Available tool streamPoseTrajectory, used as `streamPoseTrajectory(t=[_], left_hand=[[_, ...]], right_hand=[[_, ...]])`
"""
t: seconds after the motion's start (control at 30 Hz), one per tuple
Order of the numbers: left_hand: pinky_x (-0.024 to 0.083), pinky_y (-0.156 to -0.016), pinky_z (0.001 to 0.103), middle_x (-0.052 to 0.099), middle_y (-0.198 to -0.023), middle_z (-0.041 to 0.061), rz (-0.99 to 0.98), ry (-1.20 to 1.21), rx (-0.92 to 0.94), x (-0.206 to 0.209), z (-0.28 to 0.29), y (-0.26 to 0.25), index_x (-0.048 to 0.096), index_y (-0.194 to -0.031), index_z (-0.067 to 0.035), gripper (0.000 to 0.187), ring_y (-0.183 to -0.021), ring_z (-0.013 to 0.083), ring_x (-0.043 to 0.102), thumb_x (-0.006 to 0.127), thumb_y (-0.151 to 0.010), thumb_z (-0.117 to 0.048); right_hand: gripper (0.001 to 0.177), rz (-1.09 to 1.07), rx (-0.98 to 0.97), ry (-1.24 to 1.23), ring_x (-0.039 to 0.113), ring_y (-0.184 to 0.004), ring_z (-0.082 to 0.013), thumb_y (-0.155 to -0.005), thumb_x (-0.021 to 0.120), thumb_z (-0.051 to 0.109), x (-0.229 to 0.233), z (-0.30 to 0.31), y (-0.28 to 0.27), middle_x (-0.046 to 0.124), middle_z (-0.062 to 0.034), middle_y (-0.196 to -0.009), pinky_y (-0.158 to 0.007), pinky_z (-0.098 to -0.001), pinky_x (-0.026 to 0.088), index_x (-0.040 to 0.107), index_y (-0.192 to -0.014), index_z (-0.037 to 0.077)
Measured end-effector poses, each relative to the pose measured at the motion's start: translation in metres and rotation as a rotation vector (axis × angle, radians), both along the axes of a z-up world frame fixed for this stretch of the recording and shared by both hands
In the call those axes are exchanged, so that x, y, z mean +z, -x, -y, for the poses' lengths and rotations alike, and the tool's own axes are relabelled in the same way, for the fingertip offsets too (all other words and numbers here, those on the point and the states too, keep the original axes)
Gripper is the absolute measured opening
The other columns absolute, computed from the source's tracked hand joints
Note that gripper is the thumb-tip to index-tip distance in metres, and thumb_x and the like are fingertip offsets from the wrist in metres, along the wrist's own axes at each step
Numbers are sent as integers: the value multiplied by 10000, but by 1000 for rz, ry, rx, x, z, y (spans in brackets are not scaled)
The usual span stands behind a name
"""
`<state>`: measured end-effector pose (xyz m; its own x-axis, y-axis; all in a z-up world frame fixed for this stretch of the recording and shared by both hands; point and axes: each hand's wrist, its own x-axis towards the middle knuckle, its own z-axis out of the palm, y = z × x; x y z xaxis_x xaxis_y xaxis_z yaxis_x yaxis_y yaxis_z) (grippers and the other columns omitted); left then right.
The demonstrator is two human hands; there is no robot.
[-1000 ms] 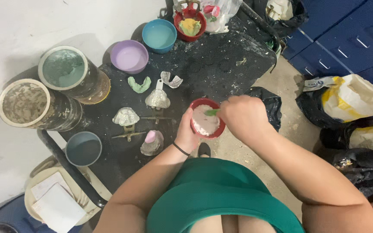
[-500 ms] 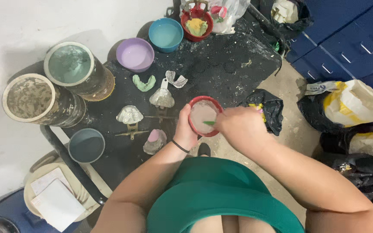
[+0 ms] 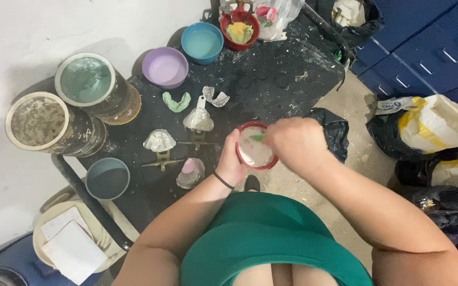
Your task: The person mixes a pink paste in a red bowl using a green spatula. They then add a white powder from a packet into the bowl and continue mixing. The person also handles a dental mold, applying the pink mixture to it with the spatula.
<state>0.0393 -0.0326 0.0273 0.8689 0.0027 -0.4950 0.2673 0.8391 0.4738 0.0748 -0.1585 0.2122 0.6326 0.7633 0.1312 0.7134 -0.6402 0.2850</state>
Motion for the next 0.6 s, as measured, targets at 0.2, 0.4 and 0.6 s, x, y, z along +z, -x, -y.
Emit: streamPoseTrajectory(t=[0.2, 0.4, 0.6], left_hand=[[589, -1008, 434, 764, -1209, 128, -11, -24, 47, -8, -14, -7, 719, -1171, -177, 492, -1134, 251, 715, 639, -944, -605], [578, -1010, 471, 745, -1208, 189, -1, -2, -7, 2, 4, -2, 710, -1209, -122, 537, -1149, 314, 705, 659, -954, -592], [623, -930, 423, 778, -1158, 125, -39, -4, 25, -6, -10, -6, 740, -1128, -143, 496, -1060, 267, 741, 689, -911, -586]], right_hand=[[221, 67, 48, 88, 638, -492, -171, -808, 726, 57, -11, 9, 26, 592, 40, -536, -463, -327, 483, 669, -659, 209], [218, 117, 20, 6, 654, -518, -150, -824, 749, 119, -16, 12, -5, 593, 51, -556, -486, -282, 489, 649, -658, 220], [212, -4, 54, -38, 671, -529, -174, -845, 704, 157, -38, 19, 21, 613, 39, -565, -492, -332, 513, 641, -657, 232]])
